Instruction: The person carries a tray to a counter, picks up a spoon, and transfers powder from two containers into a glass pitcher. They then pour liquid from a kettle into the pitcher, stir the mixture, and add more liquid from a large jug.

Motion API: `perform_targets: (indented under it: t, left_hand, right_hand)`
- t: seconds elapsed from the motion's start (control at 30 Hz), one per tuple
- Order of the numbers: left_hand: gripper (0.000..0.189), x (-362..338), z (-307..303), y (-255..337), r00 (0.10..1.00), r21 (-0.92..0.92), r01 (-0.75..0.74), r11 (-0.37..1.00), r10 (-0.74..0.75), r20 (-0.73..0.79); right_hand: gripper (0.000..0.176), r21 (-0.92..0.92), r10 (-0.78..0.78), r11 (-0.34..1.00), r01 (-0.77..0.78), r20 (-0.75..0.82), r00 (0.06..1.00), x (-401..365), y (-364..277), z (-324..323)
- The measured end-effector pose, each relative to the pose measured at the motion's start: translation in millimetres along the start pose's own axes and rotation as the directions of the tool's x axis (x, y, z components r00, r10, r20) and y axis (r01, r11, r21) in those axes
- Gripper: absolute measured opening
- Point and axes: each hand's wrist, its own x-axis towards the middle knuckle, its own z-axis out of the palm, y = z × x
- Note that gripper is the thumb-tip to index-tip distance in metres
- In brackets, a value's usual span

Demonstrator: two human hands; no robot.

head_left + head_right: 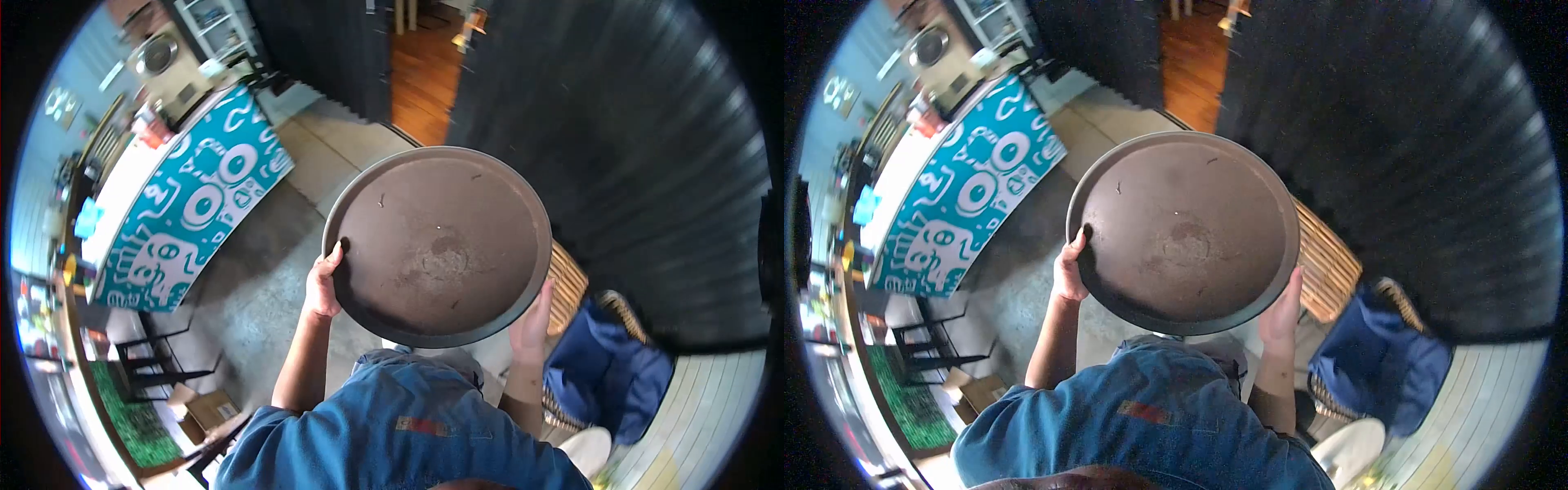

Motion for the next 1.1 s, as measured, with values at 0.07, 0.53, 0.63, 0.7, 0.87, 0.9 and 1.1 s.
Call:
perform_targets:
  t: [0.07, 0.53, 0.63, 0.7, 0.87, 0.9, 1.1]
  left_hand:
    - [0.048, 8.7, -18.3, 30.6, 0.994, 0.026, -0.089, 0.996, 0.091, -0.062]
    - [0.036, 89.4, -103.6, 147.5, 0.733, 0.25, -0.281, 0.927, 0.375, -0.567]
    - [0.035, 126.0, -99.1, 188.1, 0.669, 0.287, -0.336, 0.897, 0.441, -0.598]
    - [0.036, 155.1, -97.7, 209.6, 0.63, 0.312, -0.396, 0.864, 0.503, -0.592]
    - [0.034, 229.3, -77.4, 249.7, 0.623, 0.234, -0.442, 0.866, 0.484, -0.615]
    - [0.032, 248.0, -83.5, 253.8, 0.623, 0.211, -0.438, 0.874, 0.464, -0.629]
    - [0.024, 366.5, -126.3, 299.2, 0.716, 0.142, -0.31, 0.94, 0.329, -0.616]
  right_hand:
    - [0.059, 0.008, 0.083, 0.996, -0.085, 0.124, 0.989, 22.4, 7.9, 48.7]
    - [0.081, -0.295, 0.309, 0.915, -0.276, 0.072, 0.948, 241.2, 178.5, 245.5]
    - [0.073, -0.328, 0.367, 0.901, -0.283, 0.23, 0.901, 291.7, 186.3, 301.3]
    - [0.067, -0.309, 0.428, 0.89, -0.334, 0.319, 0.846, 331.0, 185.5, 337.4]
    - [0.063, -0.427, 0.322, 0.89, -0.161, 0.339, 0.884, 395.4, 181.3, 398.2]
    - [0.058, -0.443, 0.289, 0.886, -0.139, 0.291, 0.912, 409.3, 186.3, 406.7]
    - [0.066, -0.405, 0.271, 0.895, -0.185, 0.165, 0.948, 481.5, 216.0, 445.4]
